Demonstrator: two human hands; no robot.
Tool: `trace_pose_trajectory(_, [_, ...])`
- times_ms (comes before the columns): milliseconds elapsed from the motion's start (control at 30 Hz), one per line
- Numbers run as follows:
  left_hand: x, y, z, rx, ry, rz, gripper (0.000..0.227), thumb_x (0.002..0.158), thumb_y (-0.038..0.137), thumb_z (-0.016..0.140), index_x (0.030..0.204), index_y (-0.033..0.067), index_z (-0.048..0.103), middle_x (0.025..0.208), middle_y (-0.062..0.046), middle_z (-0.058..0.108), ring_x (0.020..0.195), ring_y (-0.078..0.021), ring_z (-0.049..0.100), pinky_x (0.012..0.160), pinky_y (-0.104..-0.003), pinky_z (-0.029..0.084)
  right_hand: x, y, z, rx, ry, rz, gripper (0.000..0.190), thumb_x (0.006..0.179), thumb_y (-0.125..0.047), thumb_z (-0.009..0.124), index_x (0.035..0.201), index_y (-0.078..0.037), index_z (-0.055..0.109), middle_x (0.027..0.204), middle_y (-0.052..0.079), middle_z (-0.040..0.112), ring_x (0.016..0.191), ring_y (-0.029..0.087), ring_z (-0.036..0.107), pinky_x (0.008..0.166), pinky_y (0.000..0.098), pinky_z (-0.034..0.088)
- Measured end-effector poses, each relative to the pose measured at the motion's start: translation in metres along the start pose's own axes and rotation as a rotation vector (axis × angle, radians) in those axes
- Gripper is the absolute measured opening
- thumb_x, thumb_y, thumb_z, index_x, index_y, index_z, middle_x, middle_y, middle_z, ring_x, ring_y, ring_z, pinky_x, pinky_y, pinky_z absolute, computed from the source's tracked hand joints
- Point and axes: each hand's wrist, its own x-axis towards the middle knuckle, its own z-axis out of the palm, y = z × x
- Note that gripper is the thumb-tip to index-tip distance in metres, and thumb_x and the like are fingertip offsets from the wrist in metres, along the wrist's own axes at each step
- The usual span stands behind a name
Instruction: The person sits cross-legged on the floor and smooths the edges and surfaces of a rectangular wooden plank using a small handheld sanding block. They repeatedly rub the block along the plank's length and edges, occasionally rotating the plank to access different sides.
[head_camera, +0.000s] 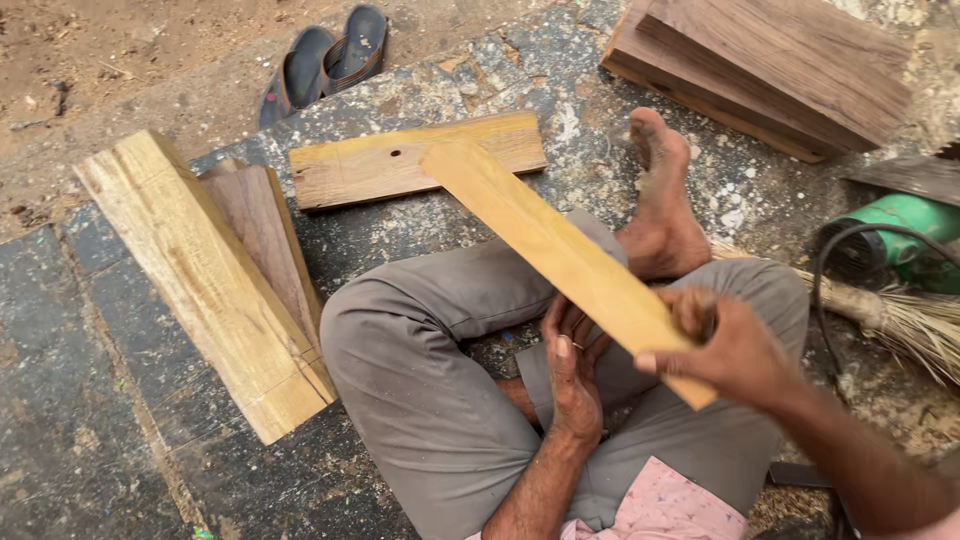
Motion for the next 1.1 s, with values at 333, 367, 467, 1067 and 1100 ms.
trace_pose_trajectory(333, [-0.022, -0.055, -0.053, -0.32, -0.527, -0.467, 0.096, 0.092, 0.084, 0.06, 0.129, -0.0045, 0.053, 0.1, -0.015, 0.062, 0.073, -0.0175, 0.066, 0.062, -0.03, 0.056, -0.19, 0.076, 0.119, -0.121, 0.21, 0.14, 0.052, 0.092, -0.046, 0.062, 0.122, -0.004, 0.059, 0.081, 0.009, 0.065, 0.074, 0.011, 0.058, 0.064, 0.0297, 0.05])
trace_pose_trajectory(367, [-0.025, -0.058, -0.053, -0.262, -0.428, -0.536, 0.097, 0.087, 0.084, 0.061, 0.131, -0.0013, 0.051, 0.104, -0.011, 0.06, 0.074, -0.0168, 0.065, 0.061, -0.031, 0.056, -0.186, 0.075, 0.108, -0.222, 0.284, -0.001, 0.059, 0.102, -0.057, 0.047, 0.113, -0.001, 0.06, 0.077, 0.002, 0.067, 0.073, 0.009, 0.061, 0.064, 0.0282, 0.05])
trace_pose_trajectory(467, [-0.026, -0.056, -0.041, -0.025, -0.287, -0.549, 0.099, 0.073, 0.082, 0.065, 0.14, 0.0128, 0.041, 0.099, -0.005, 0.055, 0.066, -0.014, 0.06, 0.053, -0.03, 0.053, -0.151, 0.067, 0.06, 0.053, 0.339, 0.281, 0.064, 0.103, -0.055, 0.022, 0.11, -0.007, 0.065, 0.074, 0.002, 0.065, 0.057, 0.013, 0.057, 0.052, 0.0295, 0.048])
trace_pose_trajectory(1067, [-0.024, -0.035, -0.015, 0.348, -0.247, -0.381, 0.112, 0.07, 0.078, 0.067, 0.149, 0.0051, 0.036, 0.109, -0.011, 0.053, 0.089, -0.0179, 0.055, 0.072, -0.035, 0.053, 0.035, -0.014, 0.025, -0.027, 0.361, -0.077, 0.029, 0.094, -0.028, 0.073, 0.117, -0.01, 0.074, 0.108, -0.003, 0.07, 0.101, 0.012, 0.072, 0.09, 0.0296, 0.059])
trace_pose_trajectory(1100, [-0.024, -0.034, -0.015, 0.34, -0.244, -0.397, 0.112, 0.07, 0.078, 0.067, 0.149, 0.0051, 0.036, 0.107, -0.012, 0.053, 0.087, -0.0186, 0.055, 0.071, -0.036, 0.052, 0.029, -0.014, 0.029, -0.155, 0.416, -0.147, 0.029, 0.09, -0.028, 0.077, 0.111, -0.008, 0.076, 0.105, 0.001, 0.067, 0.101, 0.015, 0.069, 0.088, 0.0314, 0.058])
